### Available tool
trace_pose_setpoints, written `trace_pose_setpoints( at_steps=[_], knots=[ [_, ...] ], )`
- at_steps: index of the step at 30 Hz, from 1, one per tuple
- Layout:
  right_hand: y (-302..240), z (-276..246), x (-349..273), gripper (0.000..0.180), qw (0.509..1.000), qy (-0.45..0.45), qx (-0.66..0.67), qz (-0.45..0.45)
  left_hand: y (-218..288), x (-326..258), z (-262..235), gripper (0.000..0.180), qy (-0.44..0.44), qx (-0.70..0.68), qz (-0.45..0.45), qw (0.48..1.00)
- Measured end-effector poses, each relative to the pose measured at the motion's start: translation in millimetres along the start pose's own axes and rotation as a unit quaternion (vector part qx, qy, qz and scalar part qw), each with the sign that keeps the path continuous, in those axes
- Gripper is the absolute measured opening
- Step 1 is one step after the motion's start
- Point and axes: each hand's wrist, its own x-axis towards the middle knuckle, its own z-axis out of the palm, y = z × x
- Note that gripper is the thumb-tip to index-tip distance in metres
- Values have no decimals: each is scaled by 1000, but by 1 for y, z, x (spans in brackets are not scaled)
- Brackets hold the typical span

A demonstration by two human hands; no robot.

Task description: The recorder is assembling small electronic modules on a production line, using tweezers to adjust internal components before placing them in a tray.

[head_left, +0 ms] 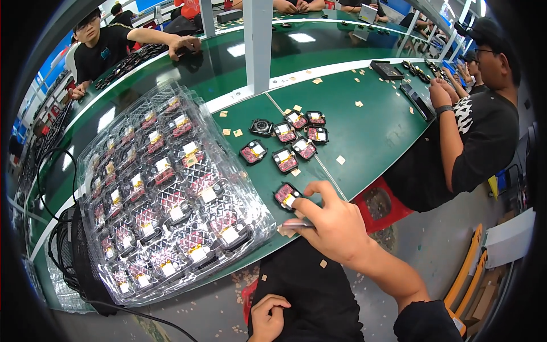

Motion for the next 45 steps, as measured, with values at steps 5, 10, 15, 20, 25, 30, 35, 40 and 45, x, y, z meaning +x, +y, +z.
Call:
trace_pose_setpoints(
  at_steps=[5,10,15,20,25,30,35,40,45],
  knots=[
    [14,8,-12,33,999,21,40,19,9,15,-1,16,9,0,20,1000],
    [14,-8,-29,27,977,80,187,-70,-3,18,-12,44,-112,-159,-37,980],
    [-1,-16,-54,31,937,-99,240,-232,36,38,-28,54,-186,-472,-132,852],
    [-8,-2,-70,33,919,-145,266,-254,18,51,-41,64,-402,-539,-161,722],
    [-17,-6,-71,42,953,-167,207,-143,33,42,-43,62,-355,-560,-177,727],
    [-24,3,-78,41,969,-103,214,-73,36,40,-35,66,-188,-555,-132,799],
    [-29,22,-92,36,986,3,127,-105,38,36,-28,58,-91,-512,-102,848],
    [-27,30,-96,31,985,41,50,-162,40,35,-26,57,-86,-491,-103,861],
    [-29,35,-101,29,984,59,52,-159,38,32,-23,56,-85,-478,-99,868]
  ],
)
